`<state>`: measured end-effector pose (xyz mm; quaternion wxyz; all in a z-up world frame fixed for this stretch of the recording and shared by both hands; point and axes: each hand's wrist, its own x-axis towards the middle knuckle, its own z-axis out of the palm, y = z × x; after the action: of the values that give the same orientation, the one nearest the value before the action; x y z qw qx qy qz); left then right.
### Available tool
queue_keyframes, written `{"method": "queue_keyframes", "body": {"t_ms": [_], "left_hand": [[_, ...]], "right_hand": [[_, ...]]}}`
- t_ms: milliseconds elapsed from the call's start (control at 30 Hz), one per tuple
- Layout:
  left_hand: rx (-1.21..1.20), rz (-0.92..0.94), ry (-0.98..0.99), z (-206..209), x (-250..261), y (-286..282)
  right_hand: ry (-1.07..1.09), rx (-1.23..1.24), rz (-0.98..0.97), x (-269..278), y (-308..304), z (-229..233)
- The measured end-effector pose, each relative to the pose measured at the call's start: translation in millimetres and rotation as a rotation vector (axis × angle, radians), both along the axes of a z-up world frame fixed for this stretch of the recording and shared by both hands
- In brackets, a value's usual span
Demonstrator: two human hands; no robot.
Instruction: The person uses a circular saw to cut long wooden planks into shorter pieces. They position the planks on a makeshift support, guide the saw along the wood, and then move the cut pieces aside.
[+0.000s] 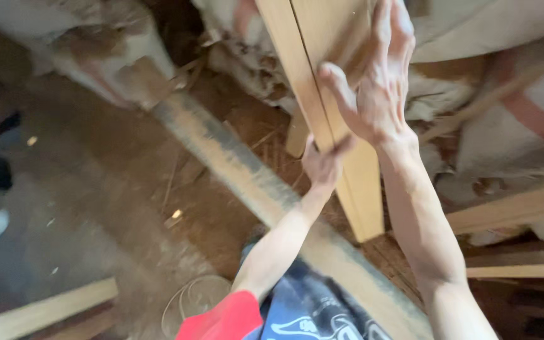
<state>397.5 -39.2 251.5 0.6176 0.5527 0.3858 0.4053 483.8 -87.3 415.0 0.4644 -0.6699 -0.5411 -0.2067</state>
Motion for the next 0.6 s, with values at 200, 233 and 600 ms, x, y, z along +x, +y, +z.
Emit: {"method": "queue_keyframes", "body": {"t_ms": [200,233,600], "left_hand": [[-0.287,0.165,0.392,56.4,-56.6,134.2],[-0.364,0.153,0.433,55.0,-67.5,152.7],[-0.543,-0.023,0.713,-43.3,-177.0,219.3]], "right_hand": [[0.023,-0.381,-0.065,-110.8,-7.9,-123.1],[0.059,-0.545,-0.148,-131.0,-13.3,-143.2],[0.304,-1.053,-0.259,-203.7,-8.4,-212.0]]}}
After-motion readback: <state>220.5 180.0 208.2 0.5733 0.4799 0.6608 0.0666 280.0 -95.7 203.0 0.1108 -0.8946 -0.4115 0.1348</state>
